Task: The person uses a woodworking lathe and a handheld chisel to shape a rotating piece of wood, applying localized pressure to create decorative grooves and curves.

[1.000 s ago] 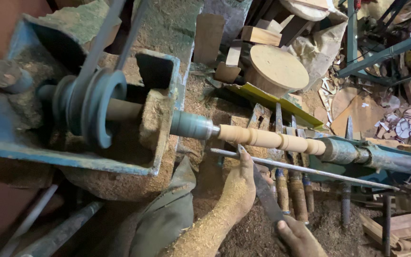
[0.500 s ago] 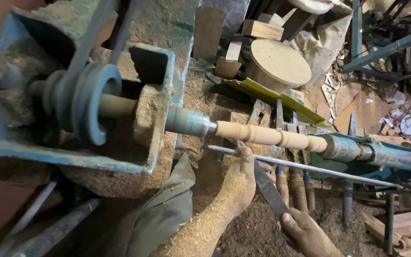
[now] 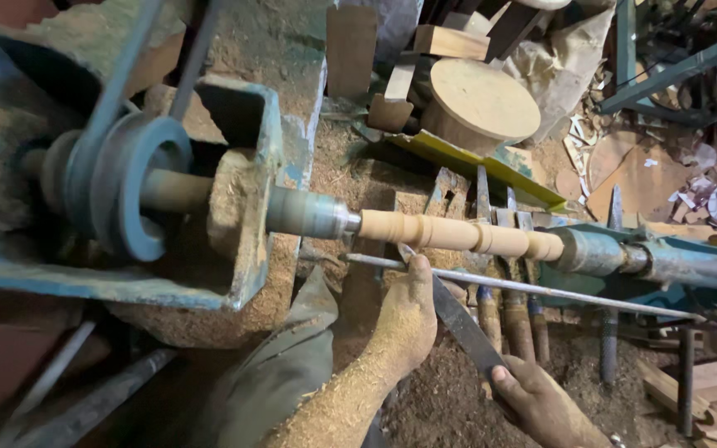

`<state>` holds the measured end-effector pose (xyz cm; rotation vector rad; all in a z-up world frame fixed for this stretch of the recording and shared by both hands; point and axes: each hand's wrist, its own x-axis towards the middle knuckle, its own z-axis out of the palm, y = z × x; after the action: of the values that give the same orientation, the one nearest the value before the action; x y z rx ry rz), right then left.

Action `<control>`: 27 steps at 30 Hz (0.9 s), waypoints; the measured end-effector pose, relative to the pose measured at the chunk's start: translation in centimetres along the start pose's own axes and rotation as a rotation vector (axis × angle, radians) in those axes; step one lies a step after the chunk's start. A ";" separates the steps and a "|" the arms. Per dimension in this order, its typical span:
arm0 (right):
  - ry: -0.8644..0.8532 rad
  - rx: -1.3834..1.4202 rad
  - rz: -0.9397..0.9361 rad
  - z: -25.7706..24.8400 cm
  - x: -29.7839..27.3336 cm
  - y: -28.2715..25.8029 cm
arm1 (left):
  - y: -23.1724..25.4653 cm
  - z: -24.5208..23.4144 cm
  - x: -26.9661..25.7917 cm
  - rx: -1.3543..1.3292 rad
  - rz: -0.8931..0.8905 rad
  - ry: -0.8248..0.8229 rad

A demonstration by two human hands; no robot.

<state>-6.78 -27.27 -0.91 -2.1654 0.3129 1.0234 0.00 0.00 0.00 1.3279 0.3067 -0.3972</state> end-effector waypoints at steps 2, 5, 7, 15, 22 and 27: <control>-0.037 0.008 -0.208 -0.1 0.4 -0.5 | 0.1 0.0 0.1 -0.011 0.015 0.007; -0.040 0.094 0.179 0.1 -0.6 -2.3 | 0.3 0.2 0.0 -0.009 -0.001 0.016; -0.031 0.057 0.221 -0.1 -0.8 -3.6 | 0.3 0.1 0.1 0.020 0.018 0.027; -0.026 -0.039 -0.120 -1.1 0.1 -0.4 | -0.2 0.4 0.4 0.228 -0.003 0.082; -0.020 -0.061 0.106 -1.0 0.1 -2.3 | -0.5 0.3 0.8 0.211 -0.057 0.117; -0.025 0.005 0.208 -1.1 -1.0 -5.1 | -0.3 0.4 0.7 0.224 -0.093 0.118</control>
<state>-4.32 -24.46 2.85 -2.1466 0.5372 1.1613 0.53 -0.53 -0.48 1.5641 0.4332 -0.4413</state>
